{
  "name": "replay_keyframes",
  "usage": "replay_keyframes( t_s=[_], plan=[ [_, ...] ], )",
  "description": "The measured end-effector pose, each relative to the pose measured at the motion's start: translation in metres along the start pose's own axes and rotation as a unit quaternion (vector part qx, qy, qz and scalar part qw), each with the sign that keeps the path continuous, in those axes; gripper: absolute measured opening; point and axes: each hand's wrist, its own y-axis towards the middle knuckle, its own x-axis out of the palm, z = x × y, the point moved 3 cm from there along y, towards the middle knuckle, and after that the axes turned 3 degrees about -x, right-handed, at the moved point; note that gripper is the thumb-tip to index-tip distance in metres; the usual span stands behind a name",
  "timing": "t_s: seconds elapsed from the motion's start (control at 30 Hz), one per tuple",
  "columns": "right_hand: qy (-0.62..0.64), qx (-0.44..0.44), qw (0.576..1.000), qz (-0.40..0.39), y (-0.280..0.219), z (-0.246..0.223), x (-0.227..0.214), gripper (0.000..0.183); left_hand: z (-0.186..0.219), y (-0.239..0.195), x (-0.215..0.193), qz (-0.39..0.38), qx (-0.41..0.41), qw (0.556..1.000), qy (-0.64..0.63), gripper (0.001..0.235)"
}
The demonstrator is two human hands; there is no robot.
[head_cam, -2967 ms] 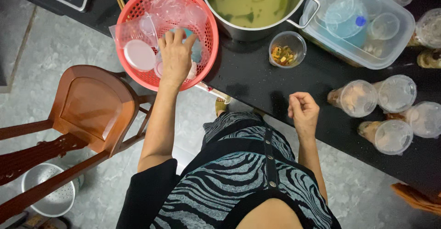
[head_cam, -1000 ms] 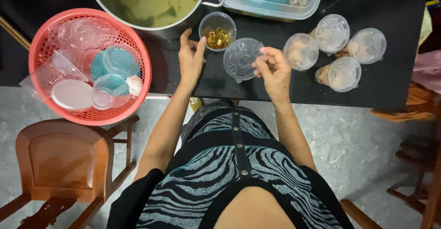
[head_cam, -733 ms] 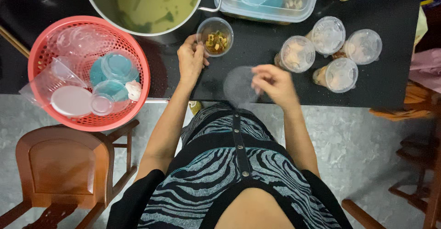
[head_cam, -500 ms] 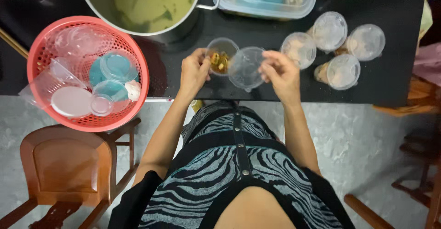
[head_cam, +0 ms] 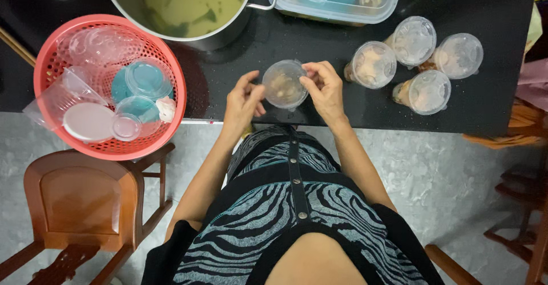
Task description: The person seals multiple small plastic food containers with clear plastic lids. They wipe the rims with a tissue, place lids on top, and press down to secure them. The sealed containers are set aside on the countertop.
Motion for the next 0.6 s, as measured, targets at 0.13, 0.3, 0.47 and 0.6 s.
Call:
replay_keyframes(
  t_s=[0.13,0.3,0.47,0.6],
  plan=[
    [-0.046,-0.006,0.999,-0.004,0.002,0.001,0.005,0.023,-0.012,-0.008,0.011,0.011,0.028,0.999,-0.016,0.065],
    [-0.077,-0.016,0.997,0.015,0.002,0.009,0.007,0.025,-0.02,-0.007,0.02,0.009,0.04,0.997,-0.071,0.064],
    [0.043,0.082,0.996,0.01,-0.011,0.024,0.004,0.037,-0.024,-0.01,0.019,0.019,0.038,0.995,-0.09,0.056],
    [0.056,0.11,0.992,-0.013,-0.024,0.03,0.003,0.035,-0.034,-0.013,0.025,0.024,-0.021,0.99,-0.139,0.04]
  ],
)
